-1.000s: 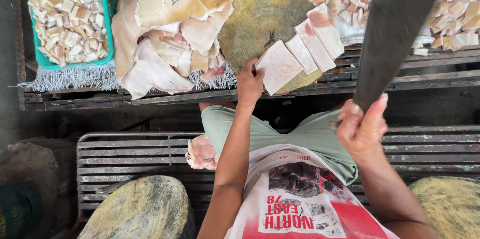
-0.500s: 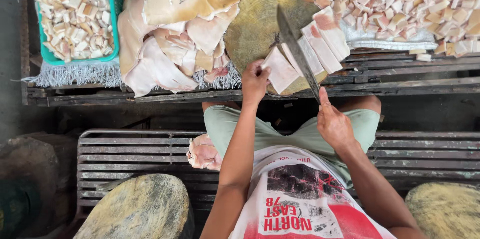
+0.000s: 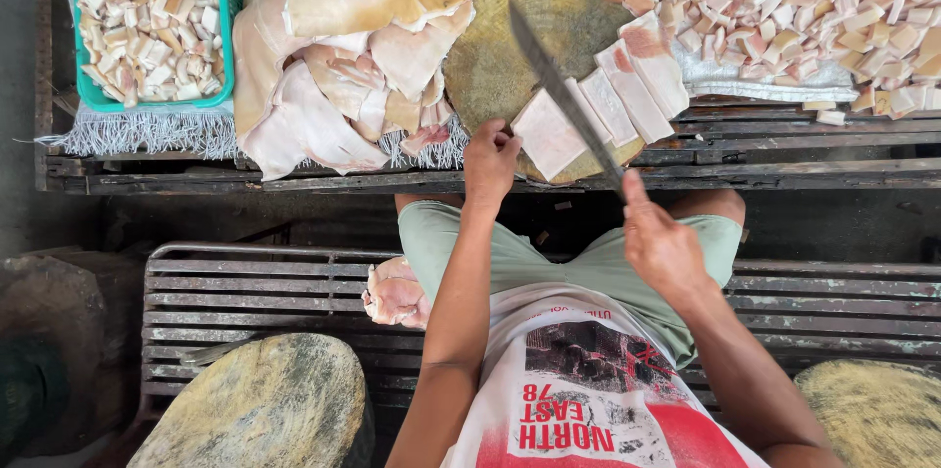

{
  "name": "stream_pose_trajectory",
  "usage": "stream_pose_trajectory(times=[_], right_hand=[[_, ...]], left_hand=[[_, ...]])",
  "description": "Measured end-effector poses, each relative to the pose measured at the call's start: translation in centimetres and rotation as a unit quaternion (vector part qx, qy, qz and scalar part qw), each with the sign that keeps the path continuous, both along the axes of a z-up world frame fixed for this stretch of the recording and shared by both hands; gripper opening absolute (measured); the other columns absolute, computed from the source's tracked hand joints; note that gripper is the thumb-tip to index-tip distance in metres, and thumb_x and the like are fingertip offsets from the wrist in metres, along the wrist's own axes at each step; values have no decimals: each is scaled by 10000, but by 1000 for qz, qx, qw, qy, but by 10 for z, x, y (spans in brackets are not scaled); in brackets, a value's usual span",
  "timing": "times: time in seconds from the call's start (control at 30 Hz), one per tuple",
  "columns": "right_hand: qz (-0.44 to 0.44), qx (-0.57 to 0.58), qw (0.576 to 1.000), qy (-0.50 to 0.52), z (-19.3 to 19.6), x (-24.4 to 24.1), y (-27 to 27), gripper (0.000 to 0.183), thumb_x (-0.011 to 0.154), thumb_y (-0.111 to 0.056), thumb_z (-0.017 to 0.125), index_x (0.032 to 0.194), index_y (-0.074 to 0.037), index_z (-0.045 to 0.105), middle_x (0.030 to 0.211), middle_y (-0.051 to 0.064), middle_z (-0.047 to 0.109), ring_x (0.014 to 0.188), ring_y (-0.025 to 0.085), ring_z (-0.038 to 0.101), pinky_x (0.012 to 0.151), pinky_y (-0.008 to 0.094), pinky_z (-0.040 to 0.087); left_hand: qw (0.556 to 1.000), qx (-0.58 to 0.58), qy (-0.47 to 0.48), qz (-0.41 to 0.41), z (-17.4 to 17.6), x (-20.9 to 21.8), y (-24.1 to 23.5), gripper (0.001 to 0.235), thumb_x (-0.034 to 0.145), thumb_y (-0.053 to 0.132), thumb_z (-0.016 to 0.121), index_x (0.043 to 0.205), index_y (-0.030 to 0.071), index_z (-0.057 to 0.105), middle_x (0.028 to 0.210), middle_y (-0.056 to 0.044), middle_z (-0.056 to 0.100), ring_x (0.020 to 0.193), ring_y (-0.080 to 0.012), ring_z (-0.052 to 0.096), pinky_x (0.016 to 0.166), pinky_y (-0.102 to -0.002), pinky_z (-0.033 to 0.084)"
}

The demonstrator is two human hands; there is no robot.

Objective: The person cuts large pieces of pork belly into smaller strips and cubes using a large knife on a round wooden cutting board. The cut pieces are pushed aside on the board and into a nearby green basket.

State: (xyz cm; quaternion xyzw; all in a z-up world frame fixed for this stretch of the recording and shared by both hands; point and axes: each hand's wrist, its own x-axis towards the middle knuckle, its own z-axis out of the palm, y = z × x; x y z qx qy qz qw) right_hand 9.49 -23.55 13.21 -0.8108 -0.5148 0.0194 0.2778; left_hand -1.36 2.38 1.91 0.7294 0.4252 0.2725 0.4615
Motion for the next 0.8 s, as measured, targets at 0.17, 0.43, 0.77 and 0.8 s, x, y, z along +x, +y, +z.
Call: stream_pose_trajectory(times=[0.17,0.43,0.77,0.8], right_hand=[[-23,259,965,24,17,13,-23,637,1058,39,550,1593,-74,222,806,162,632,592,286,580,508,381,504],[-16,-174,983,51,-60,2,-8,746,929,-101,598,1602,-203,293,866,235,710,673,494,652,619,609,525],[8,-112,989,101,-74,13,32,754,948,-113,584,1627,-151,259,822,280,694,670,481,667,671,611,525],[4,-121,989,89,-73,14,35,764,945,-112,585,1631,-152,252,824,279,697,667,482,667,665,609,527]], left_hand=[[993,-108,-48,24,-5,-11,0,411,844,147,784,1193,-24,649,827,-116,738,711,-199,704,659,-318,559],[996,34,75,-19,7,-9,-8,606,754,210,849,1255,-40,618,1038,-223,698,915,-355,690,789,-443,564],[992,86,21,-89,1,37,-40,238,830,110,726,1047,42,656,1004,-174,716,947,-373,703,822,-477,556],[996,50,-14,-79,1,33,-41,219,831,104,722,1026,34,654,968,-175,716,908,-364,712,801,-465,565]])
